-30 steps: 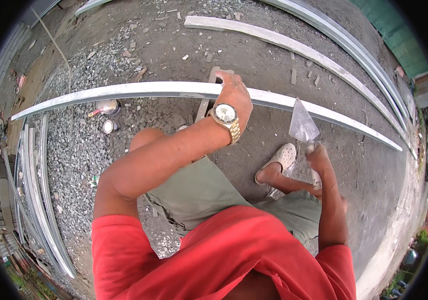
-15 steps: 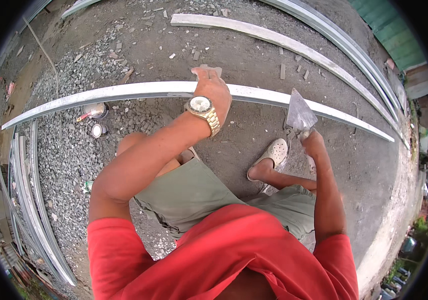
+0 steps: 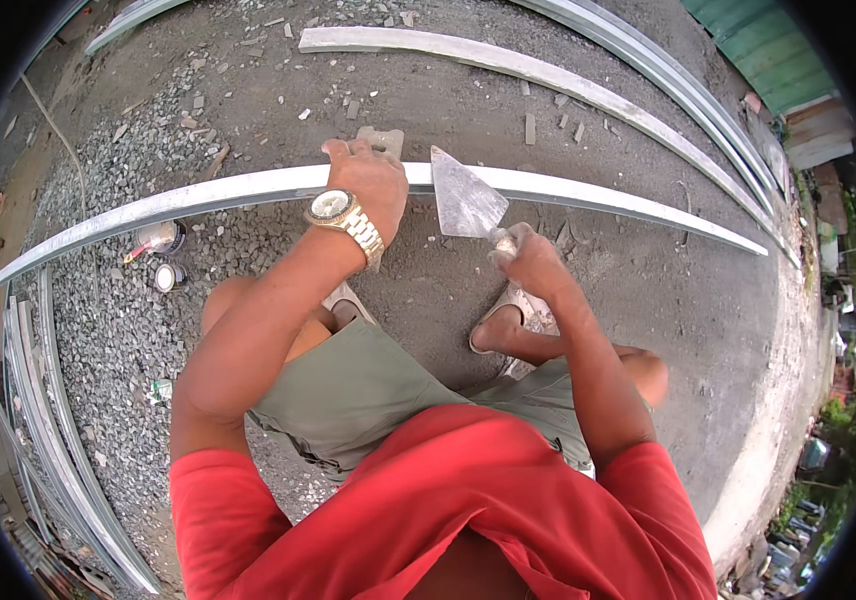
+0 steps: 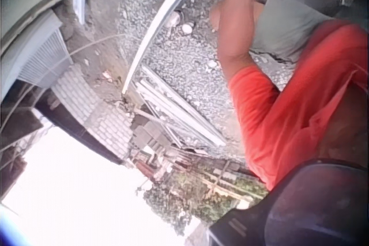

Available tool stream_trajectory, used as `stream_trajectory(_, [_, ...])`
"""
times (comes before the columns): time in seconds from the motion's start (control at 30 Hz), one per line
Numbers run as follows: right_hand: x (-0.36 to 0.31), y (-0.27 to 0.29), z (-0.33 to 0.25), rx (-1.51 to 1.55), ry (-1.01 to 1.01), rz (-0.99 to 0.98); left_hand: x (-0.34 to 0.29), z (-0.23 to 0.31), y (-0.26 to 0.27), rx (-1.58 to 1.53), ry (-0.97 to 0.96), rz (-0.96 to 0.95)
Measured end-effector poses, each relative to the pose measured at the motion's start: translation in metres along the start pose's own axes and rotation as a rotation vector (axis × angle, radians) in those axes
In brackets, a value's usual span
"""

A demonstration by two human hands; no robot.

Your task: Applying plaster or mortar to a metal profile using a trowel.

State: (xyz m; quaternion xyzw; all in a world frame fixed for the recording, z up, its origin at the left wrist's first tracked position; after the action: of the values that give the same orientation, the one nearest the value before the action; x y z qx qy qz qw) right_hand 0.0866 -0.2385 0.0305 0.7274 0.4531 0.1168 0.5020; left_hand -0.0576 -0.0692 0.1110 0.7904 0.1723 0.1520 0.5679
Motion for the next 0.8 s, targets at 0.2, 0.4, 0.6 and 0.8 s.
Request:
stream_trajectory(0.2, [-0.025,0.045,0.138,-0.263,-0.153,0.094,0.014,-0.069,-0.011,-0.167,0.135,-0.074])
stream_trajectory(0.4, [-0.040,0.060,0.169,-0.261,-0.217,0.265,0.012,-0.122,0.001,-0.339,0.340,-0.057])
stream_trajectory(0.6, [-0.027,-0.010,0.007,-0.176,-0.010,-0.030,0.024,-0.128,-0.021,-0.393,0.336,-0.058])
stream_trajectory(0.8, [-0.017,0.006,0.020,-0.240,-0.049,-0.020,0.007,-0.118,-0.025,-0.221,0.337,-0.078])
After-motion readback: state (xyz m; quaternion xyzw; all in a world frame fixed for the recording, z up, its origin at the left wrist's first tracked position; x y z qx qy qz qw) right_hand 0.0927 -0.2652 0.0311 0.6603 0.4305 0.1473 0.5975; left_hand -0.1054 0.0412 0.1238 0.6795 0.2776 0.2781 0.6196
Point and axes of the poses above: each hand's wrist, its own x-axis towards the middle knuckle, its own y-axis out of the back of the hand, z = x × y, the point moved 6 cm from there along x, towards the middle knuckle, and after that the axes turned 1 degree about -y, right-handed, at the moved point
